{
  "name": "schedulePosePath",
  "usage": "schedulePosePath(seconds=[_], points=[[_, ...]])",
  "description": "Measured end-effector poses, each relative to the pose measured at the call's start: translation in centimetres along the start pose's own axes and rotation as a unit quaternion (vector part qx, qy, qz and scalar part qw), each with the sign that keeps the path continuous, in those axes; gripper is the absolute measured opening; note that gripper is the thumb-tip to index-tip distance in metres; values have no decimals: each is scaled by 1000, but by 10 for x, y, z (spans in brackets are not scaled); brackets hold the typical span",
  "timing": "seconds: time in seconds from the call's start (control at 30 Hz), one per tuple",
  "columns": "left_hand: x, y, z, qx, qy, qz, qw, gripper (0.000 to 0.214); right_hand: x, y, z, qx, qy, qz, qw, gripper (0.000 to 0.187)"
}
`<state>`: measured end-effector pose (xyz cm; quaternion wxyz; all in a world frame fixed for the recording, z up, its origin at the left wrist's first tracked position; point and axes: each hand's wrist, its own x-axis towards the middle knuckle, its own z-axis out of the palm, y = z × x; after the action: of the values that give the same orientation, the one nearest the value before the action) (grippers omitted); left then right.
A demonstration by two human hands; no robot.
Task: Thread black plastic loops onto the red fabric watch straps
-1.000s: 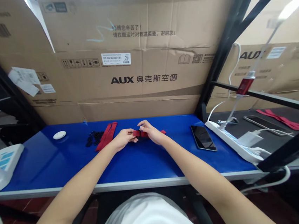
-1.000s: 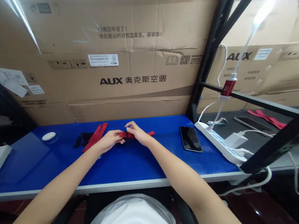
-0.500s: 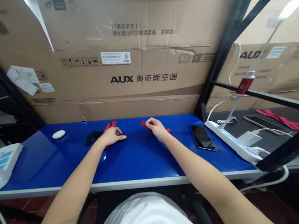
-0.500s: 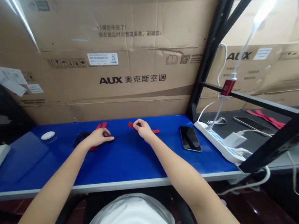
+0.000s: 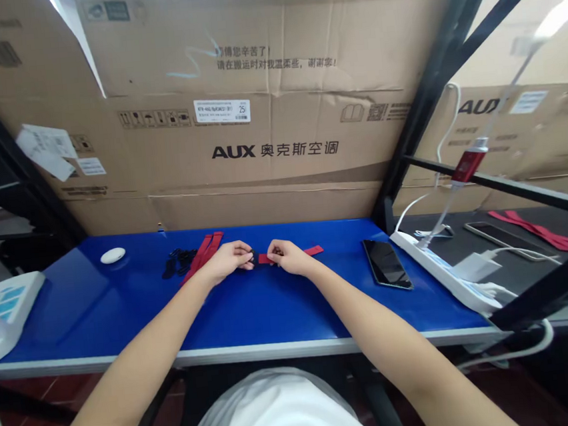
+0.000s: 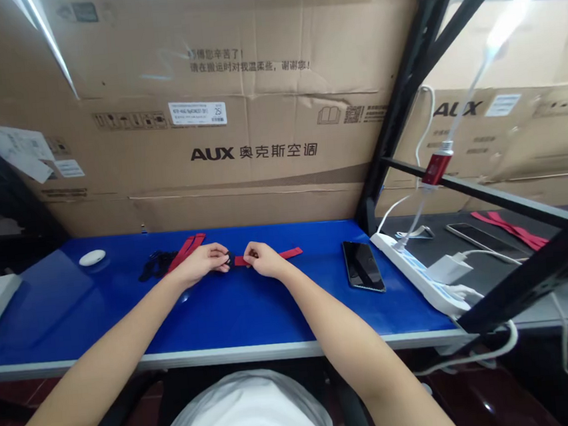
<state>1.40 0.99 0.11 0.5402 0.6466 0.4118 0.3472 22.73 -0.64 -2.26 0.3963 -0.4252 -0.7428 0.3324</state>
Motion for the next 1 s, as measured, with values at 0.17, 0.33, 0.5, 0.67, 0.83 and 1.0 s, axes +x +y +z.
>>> schedulePosePath(seconds=[0.17,0.33,0.5,0.67,0.83,1.0], points=[[-1,2,15,-139,-8,-26,990,29,2,2,-3,63,-4,1,998,9],[-1,5,15,-178,2,-25,984,22,3,0,-6,70,15,-5,997,10],[-2,8,13,-195,22,-24,980,20,3,2,-7,12,46,-33,998,9],[-3,8,17,-183,25,-44,982,20,4,5,-5,0,43,-33,999,8],[-3,6,20,-182,25,-48,982,21,3,0,-3,60,21,-39,997,10],[-2,4,18,-197,7,-50,979,22,2,-7,-3,119,9,-49,992,14]])
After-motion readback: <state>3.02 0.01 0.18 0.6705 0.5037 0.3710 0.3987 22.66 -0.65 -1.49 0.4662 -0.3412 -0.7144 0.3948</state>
